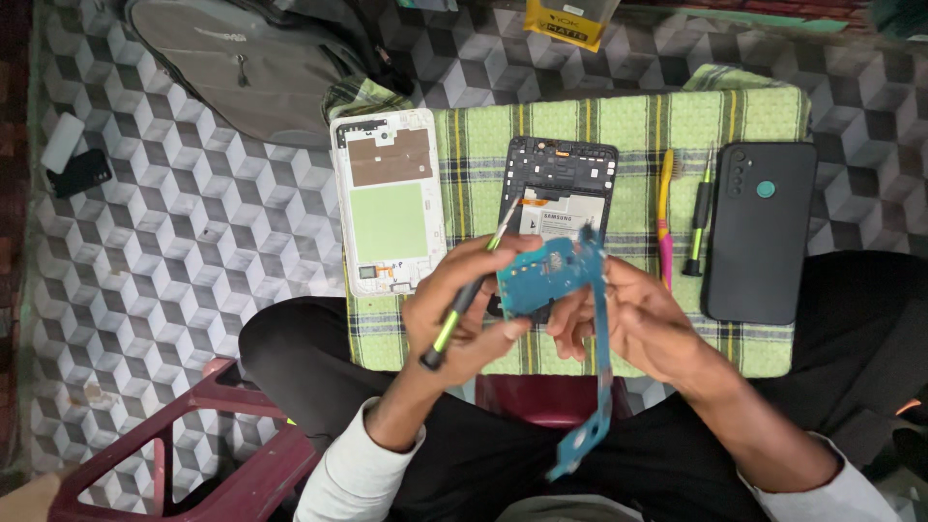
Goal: The person is repairing a smartphone by using a screwdriver to remove screws and a toothbrush to clean the internal components. They then place a circuit board into the phone chassis.
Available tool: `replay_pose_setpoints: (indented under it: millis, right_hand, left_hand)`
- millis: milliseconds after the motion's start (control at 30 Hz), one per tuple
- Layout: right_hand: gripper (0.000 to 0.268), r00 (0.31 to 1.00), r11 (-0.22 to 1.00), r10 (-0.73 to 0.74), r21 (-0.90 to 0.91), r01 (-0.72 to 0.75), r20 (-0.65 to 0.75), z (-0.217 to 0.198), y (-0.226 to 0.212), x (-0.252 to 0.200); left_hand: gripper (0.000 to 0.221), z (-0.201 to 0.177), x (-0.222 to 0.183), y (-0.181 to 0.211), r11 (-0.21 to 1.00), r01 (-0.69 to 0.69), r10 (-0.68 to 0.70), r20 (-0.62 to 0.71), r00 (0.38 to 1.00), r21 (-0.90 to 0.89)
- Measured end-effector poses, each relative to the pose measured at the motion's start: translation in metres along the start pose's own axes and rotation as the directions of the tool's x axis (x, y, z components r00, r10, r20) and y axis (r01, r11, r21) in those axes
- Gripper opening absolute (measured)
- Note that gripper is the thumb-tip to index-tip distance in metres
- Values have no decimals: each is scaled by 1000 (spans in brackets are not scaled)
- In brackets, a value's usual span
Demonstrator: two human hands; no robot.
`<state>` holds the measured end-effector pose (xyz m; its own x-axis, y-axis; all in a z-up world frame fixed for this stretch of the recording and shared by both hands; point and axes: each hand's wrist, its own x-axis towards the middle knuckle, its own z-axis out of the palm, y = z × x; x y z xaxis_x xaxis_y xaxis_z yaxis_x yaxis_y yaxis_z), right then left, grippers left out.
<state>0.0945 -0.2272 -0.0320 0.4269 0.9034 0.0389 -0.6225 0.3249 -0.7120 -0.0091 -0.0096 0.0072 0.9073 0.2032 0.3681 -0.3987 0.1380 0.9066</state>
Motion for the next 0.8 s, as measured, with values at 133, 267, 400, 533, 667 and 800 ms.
replay_pose_setpoints:
  millis: [133,267,400,533,667,800]
  right_hand:
    - [55,1000,988,7,157,-7,-1,-2,-9,-7]
    - [50,993,1000,26,6,-25,-117,-1,-18,-12]
    - [47,978,996,-3,-84,-15,-209,1,-21,-12]
    - [44,958,948,-89,-318,-2,-272,8,-20,-10]
    - [43,917,879,-198,-477,10,-345,14,-21,-7]
    - [44,851,840,-350,-533,101,-391,20,-26,-4]
  left_hand:
    - [47,2,1,-7,893,239,-236,54,970,-381]
    - [44,8,3,-17,851,364,-353,101,930,-379]
    - [46,9,4,-20,831,408,-397,109,911,-378]
    - [49,10,4,-20,825,457,-459,78,885,-333]
    - [50,15,5,-24,885,369,-387,-8,922,-284]
    - [41,17,3,-22,972,187,-166,-149,975,140]
